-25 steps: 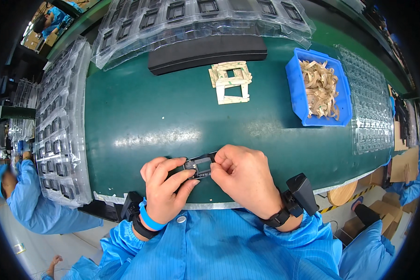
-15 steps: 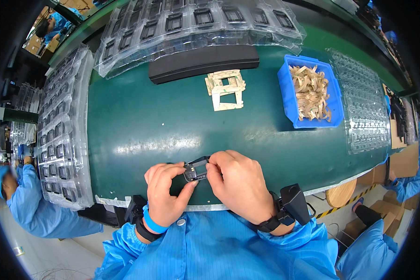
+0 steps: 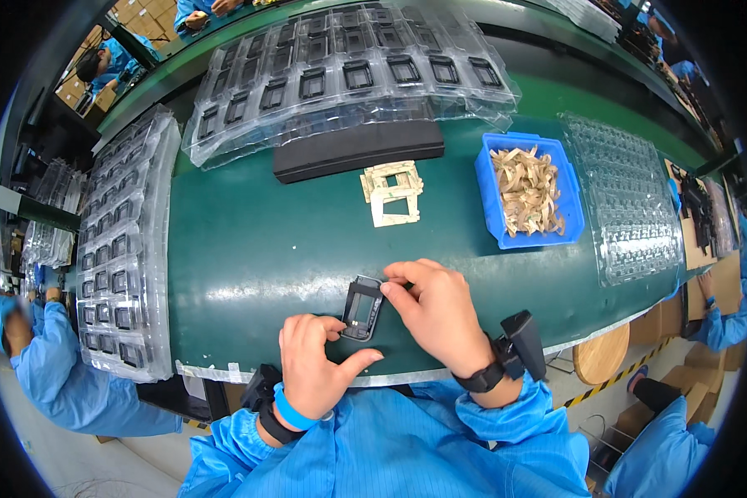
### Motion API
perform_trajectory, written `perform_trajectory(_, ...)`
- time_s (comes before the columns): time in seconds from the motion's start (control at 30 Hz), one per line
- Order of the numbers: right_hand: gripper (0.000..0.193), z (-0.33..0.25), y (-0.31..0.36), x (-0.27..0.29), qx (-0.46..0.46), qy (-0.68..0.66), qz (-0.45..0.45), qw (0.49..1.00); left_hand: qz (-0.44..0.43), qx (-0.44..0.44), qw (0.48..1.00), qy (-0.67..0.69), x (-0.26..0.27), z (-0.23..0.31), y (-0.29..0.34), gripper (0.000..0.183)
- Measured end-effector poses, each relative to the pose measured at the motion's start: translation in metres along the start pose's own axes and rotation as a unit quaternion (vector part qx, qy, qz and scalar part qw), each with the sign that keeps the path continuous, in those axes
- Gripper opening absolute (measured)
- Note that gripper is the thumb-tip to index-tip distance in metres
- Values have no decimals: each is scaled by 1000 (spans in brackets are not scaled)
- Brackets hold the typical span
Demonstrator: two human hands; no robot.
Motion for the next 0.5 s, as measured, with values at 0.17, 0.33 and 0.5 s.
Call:
perform_trajectory(0.17,20,16,-5,-7,-21,-76,-81,994,-5,-13,998,63,3,-21,-31,16)
perform_trajectory(0.33,19,13,-10,-11,-9,-49,-87,995,-46,-11,998,51,-10,-26,-51,22)
perform_trajectory(0.5,20,15,-9,-11,-11,-58,-82,995,-47,-5,998,42,-13,-27,-53,21)
Point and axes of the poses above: each hand's wrist, its own y-axis away from the middle knuckle, its own x-axis out of the back of the hand, z = x × y, the point moved 5 cm from there along -y, towards the middle knuckle, and after that the axes turned 2 degrees about y, right-handed, at the moved point
